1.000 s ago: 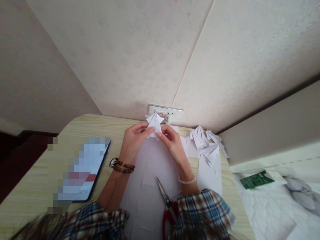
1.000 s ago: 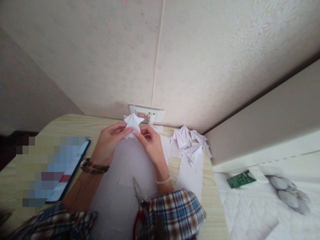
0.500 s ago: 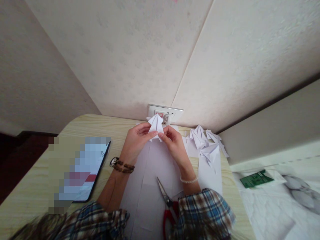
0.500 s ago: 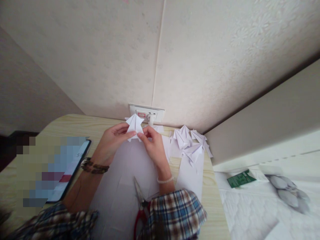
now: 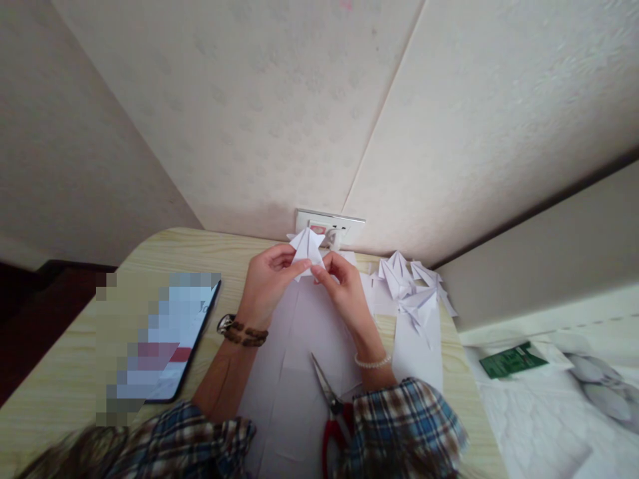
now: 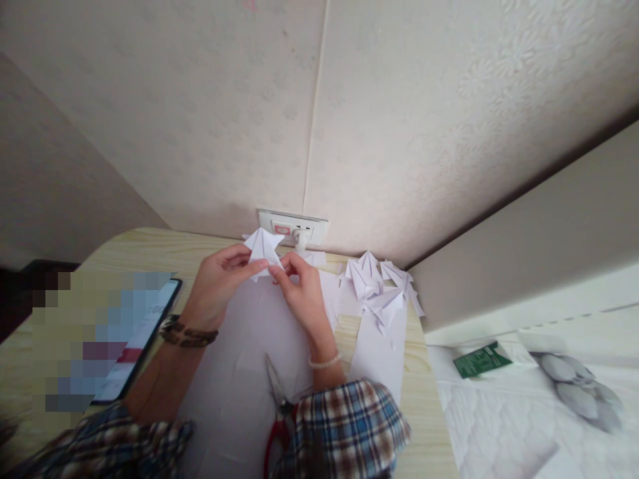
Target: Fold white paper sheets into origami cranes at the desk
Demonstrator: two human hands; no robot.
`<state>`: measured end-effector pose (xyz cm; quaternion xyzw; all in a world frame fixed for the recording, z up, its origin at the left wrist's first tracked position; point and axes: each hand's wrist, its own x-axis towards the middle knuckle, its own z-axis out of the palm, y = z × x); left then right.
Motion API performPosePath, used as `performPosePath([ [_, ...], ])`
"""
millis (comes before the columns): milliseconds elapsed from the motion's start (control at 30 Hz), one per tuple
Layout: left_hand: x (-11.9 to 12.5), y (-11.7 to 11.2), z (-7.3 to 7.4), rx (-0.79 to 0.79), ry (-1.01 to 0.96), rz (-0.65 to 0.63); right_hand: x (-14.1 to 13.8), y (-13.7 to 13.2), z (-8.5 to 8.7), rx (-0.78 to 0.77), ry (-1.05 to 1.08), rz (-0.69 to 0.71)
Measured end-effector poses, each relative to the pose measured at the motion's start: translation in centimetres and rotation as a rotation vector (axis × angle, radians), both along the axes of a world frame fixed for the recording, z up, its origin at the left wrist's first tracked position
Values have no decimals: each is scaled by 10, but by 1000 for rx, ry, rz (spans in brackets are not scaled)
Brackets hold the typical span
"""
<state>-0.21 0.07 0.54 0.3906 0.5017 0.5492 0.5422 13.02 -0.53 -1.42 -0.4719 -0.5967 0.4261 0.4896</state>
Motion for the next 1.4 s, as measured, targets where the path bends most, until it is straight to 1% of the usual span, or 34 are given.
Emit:
performPosePath([
  [67, 1, 0, 0, -13, -24, 11, 0, 0, 0, 0, 7, -9],
  [233, -1, 1, -1, -37, -128, 85, 2, 0, 1, 19, 59, -10],
  [333, -3, 2, -1, -46, -160, 72, 2, 1, 0, 23, 93, -21],
  [467, -4, 1, -1, -39, -177, 54, 1, 1, 0, -28, 125, 17],
  [533, -3, 1, -1, -35, -168, 40, 0, 1, -1, -45, 105, 39],
  [600, -2, 2, -2, -32, -148, 26, 0, 2, -1, -51, 77, 32],
  [733, -1, 2, -4, -24, -95, 8, 2, 2, -1, -27, 40, -50],
  [800, 0, 2, -4, -15, -65, 3, 2, 2, -2, -13, 38, -68],
  [1000, -3, 2, -4, 2, 8, -34, 1, 2, -3, -34, 39, 5],
  [1267, 0, 0, -1, -30, 75, -154, 4, 3, -6, 22, 52, -99],
  [1400, 0, 1, -1, -9, 137, -121, 3, 1, -4, 52, 36, -105],
])
